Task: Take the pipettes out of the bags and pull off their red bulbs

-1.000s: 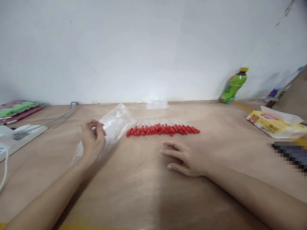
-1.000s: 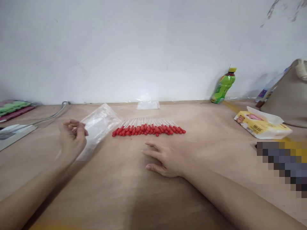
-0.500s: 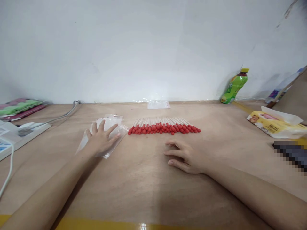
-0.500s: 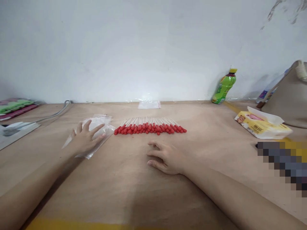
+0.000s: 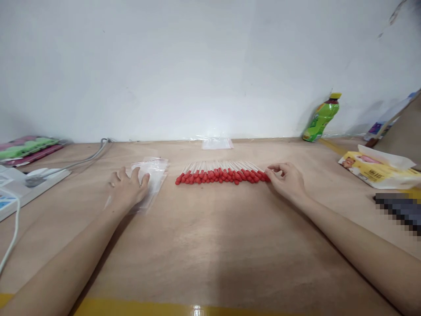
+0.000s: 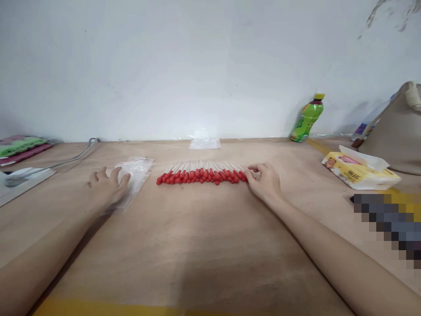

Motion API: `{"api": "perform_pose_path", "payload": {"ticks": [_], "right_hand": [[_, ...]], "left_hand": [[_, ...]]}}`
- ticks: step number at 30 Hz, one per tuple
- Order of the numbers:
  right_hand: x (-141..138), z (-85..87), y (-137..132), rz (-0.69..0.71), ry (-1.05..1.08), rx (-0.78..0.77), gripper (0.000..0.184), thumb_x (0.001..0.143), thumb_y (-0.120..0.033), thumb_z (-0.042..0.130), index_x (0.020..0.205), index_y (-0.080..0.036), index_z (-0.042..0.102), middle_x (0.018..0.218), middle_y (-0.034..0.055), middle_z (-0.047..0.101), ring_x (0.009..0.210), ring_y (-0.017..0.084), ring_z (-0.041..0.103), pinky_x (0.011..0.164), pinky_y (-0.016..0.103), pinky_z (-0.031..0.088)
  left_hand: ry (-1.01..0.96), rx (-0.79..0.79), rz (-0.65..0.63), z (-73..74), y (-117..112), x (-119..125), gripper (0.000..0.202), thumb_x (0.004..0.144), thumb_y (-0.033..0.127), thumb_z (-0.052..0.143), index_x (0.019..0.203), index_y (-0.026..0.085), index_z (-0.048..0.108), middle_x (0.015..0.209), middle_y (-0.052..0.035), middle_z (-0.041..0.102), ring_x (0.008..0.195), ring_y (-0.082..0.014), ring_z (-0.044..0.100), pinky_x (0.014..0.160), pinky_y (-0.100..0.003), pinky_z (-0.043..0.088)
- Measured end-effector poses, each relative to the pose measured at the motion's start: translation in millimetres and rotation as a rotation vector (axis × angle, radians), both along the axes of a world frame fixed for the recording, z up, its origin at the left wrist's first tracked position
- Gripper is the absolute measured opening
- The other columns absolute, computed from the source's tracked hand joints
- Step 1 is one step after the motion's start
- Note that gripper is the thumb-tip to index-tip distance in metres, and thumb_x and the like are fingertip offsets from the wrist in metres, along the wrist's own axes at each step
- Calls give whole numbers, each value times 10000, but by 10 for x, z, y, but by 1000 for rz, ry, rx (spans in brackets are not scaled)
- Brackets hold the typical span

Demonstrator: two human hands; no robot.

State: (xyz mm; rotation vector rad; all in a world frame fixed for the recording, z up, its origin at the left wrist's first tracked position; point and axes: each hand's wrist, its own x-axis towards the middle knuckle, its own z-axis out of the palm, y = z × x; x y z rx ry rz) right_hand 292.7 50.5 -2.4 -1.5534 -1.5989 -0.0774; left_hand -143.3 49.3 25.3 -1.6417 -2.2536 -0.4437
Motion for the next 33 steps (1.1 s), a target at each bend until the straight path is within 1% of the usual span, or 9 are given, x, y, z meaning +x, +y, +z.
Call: {"api": "perform_pose_path", "payload": {"ticks": [4,7,12,15,18,21,27,30,33], "right_hand": [[65,-70,50,-36,-3,-118,364,706,-526,531,759,-207,698,717,44,561,658,179,514,603,312,396],[20,-80,41,-28,-20,-131,354,705,-517,535,744,-207,701,731,43,560,667,176,517,601,305,391],[2,-108,78,-45,-56,-91,341,736,-464,504,688,-171,673,679,52,545,686,194,518,625,315,388],[15,-121,94,-59,-29,16,325,756,-443,489,673,-172,647,685,60,566,709,206,519,669,338,391],[-29,-114,49,-11,63,151,272,777,-406,494,750,-171,628,746,60,611,712,191,529,692,337,403],[-174,-87,-84,121,121,209,225,789,-374,514,825,-172,608,779,57,629,720,180,548,692,326,414],[-589,-4,-440,566,-209,201,106,807,-262,529,856,-208,606,761,25,617,769,169,526,753,350,332],[-705,12,-511,666,-290,209,81,810,-231,528,815,-199,602,677,8,585,737,156,494,717,331,299],[-731,9,-514,679,-284,210,83,817,-223,525,811,-193,603,635,-1,566,715,148,475,710,324,283]], "left_hand": [[149,274,-167,76,-135,230,420,869,426,364,1177,174,498,1363,-170,294,1276,-382,197,979,-584,169],[145,395,-395,43,-263,496,328,851,377,428,1082,185,558,1280,-130,413,1233,-320,301,1002,-513,211],[44,340,-832,-124,-413,859,232,822,295,494,1018,200,572,1167,-87,505,1161,-261,402,979,-440,320],[7,278,-997,-166,-428,930,212,821,263,500,1013,198,563,1151,-79,510,1130,-236,437,976,-423,349],[-37,248,-1070,-159,-420,938,193,823,239,500,1003,196,556,1109,-74,529,1088,-219,475,960,-412,381],[-72,270,-1120,-128,-434,954,269,823,212,501,1090,178,515,1107,-93,532,1076,-216,491,948,-404,408],[6,387,-1170,-81,-484,1033,464,804,173,545,1250,158,419,1215,-136,494,1161,-252,447,986,-448,389],[12,361,-1246,-125,-468,1108,412,814,171,545,1218,174,469,1228,-116,507,1198,-252,422,974,-437,418],[-26,342,-1331,-191,-440,1219,284,829,181,533,1112,170,556,1132,-90,587,1162,-227,473,937,-401,468]]}}
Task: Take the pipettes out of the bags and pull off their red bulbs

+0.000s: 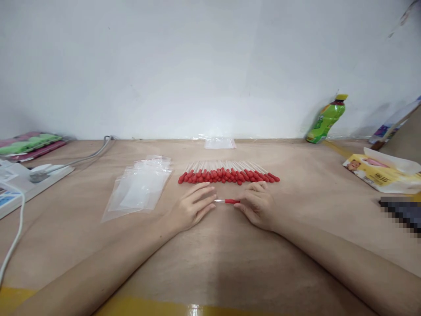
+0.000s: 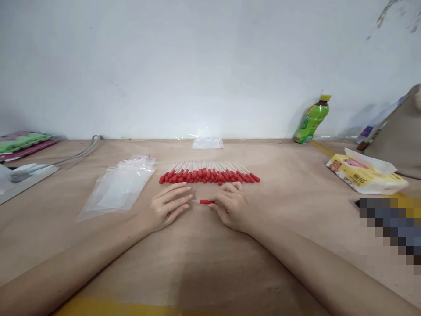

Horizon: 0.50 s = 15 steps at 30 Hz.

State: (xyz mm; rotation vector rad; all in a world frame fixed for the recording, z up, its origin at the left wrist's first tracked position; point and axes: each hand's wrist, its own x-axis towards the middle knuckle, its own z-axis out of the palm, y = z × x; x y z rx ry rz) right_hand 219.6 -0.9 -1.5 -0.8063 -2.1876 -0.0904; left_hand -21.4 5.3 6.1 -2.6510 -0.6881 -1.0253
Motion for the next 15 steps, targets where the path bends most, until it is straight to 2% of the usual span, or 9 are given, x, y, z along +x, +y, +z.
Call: {"api": "perform_pose_path", "payload": {"ticks": [3,8,12,15], "right_hand": [[11,-1,8,-12,-3,-11,100,827,-230,517,818,-194,610,637,-1,566,696,141,468,707,318,281],[-39,8,26,-34,-118,-47,146,812,-301,529,839,-185,612,741,33,607,779,168,485,726,322,296],[-196,-7,62,-36,-135,-3,233,814,-385,538,928,-200,622,833,36,650,805,169,485,733,330,280],[-306,-30,73,-81,-126,43,184,842,-335,517,853,-207,649,796,19,664,763,152,476,716,327,266]], "left_hand": [[-3,-46,-16,-48,21,91,220,845,184,511,1045,146,592,1020,-79,648,1091,-203,541,918,-361,493],[28,-118,28,-99,41,103,175,862,194,479,974,139,602,1000,-71,658,1040,-179,577,931,-335,486],[35,-74,39,-112,43,82,176,860,192,483,992,139,587,993,-72,658,1009,-170,591,921,-327,493],[30,-38,44,-94,38,90,171,856,179,487,985,128,588,975,-76,663,987,-167,601,909,-323,501]]}}
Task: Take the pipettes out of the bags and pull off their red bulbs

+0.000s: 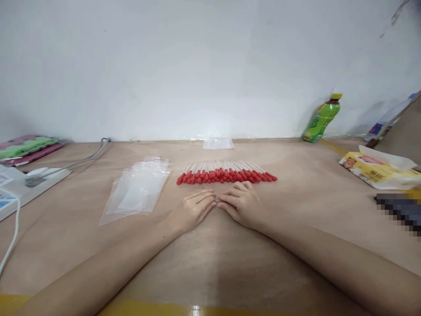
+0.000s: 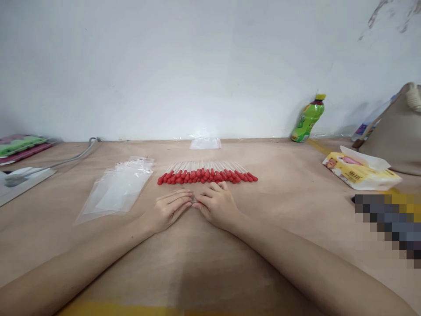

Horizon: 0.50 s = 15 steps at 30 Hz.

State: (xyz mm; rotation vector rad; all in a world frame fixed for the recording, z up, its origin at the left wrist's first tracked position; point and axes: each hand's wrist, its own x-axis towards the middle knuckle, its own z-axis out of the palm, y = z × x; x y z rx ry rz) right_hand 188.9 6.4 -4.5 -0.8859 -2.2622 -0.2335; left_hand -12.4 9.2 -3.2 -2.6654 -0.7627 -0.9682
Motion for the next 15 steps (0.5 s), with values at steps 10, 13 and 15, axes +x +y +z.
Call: {"api": "perform_pose_path", "payload": {"ticks": [10,13,15], "right_hand": [[18,-8,7,28,9,40,172,848,-303,511,829,-212,656,809,22,676,755,156,532,704,334,364],[24,-24,20,123,17,39,169,860,-248,483,853,-186,640,850,38,678,757,144,581,681,294,455],[25,-37,21,160,35,59,178,869,-224,461,900,-173,628,901,51,675,788,137,611,689,264,502]], "left_hand": [[44,40,-27,38,71,42,220,863,199,482,1047,127,579,1040,-93,649,1059,-192,566,930,-379,481],[50,65,-42,38,71,37,194,857,173,478,1007,119,589,1029,-103,651,1058,-193,567,924,-374,487],[52,87,-50,42,62,35,180,857,159,469,979,118,594,1015,-104,655,1063,-196,564,935,-388,478]]}}
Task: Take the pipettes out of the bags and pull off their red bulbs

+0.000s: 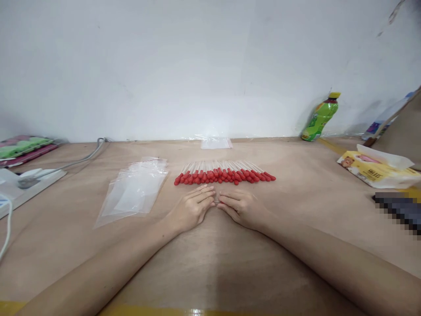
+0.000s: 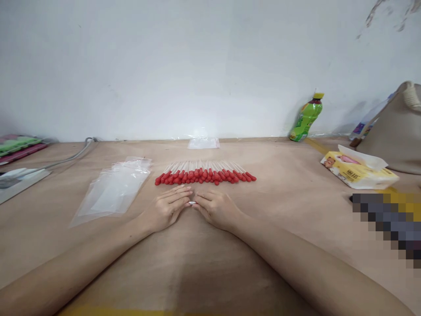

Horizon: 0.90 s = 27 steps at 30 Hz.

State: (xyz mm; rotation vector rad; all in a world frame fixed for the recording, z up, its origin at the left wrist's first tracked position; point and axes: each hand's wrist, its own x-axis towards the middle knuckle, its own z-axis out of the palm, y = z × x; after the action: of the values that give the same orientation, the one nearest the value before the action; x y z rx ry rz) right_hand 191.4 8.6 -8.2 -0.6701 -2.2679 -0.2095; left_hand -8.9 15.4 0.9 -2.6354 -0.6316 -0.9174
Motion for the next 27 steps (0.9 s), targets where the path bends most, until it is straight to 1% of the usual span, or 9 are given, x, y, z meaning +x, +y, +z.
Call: {"api": "perform_pose_path", "payload": {"ticks": [2,5,10,15,20,24,27], "right_hand": [[2,-3,-4,3,7,52,183,868,-217,459,924,-159,623,934,67,673,814,144,628,703,257,530],[8,10,-8,6,4,154,174,855,-199,479,911,-137,631,915,83,683,808,153,645,722,259,552],[37,12,12,15,-20,275,175,852,-167,475,900,-144,642,936,79,686,840,159,652,782,278,558],[93,19,10,25,-78,303,196,857,-142,460,933,-148,641,978,82,676,904,169,639,831,297,547],[143,54,-19,35,-168,371,228,847,-85,440,956,-124,636,1017,93,661,969,195,613,864,324,530],[185,51,-20,34,-206,345,265,859,-85,406,984,-152,629,1033,84,656,1003,188,596,876,337,522],[249,49,-3,21,-166,329,240,861,-109,423,950,-159,640,1010,79,664,983,186,603,862,342,521]], "left_hand": [[1,16,-9,1,-9,-1,166,853,138,462,945,114,597,991,-103,662,1068,-200,561,959,-411,456],[-5,20,-21,-10,-15,-4,160,848,112,452,916,121,596,974,-91,665,1079,-201,552,999,-448,410],[-16,-3,-29,-28,-17,-9,150,840,99,458,912,120,587,933,-82,666,1060,-190,564,1023,-451,382],[-37,11,-40,-13,-33,-12,149,842,108,458,918,129,584,933,-84,667,1024,-187,586,994,-444,416],[-51,-11,-58,-21,-36,-9,155,834,98,470,943,124,577,959,-93,663,1023,-183,586,996,-439,413],[-72,-62,-65,-34,-25,-30,175,843,105,457,971,139,571,966,-78,661,1024,-176,584,987,-427,426],[-81,-91,-36,-27,-27,-96,173,850,111,449,968,147,569,968,-67,658,1022,-175,582,983,-421,428]]}}
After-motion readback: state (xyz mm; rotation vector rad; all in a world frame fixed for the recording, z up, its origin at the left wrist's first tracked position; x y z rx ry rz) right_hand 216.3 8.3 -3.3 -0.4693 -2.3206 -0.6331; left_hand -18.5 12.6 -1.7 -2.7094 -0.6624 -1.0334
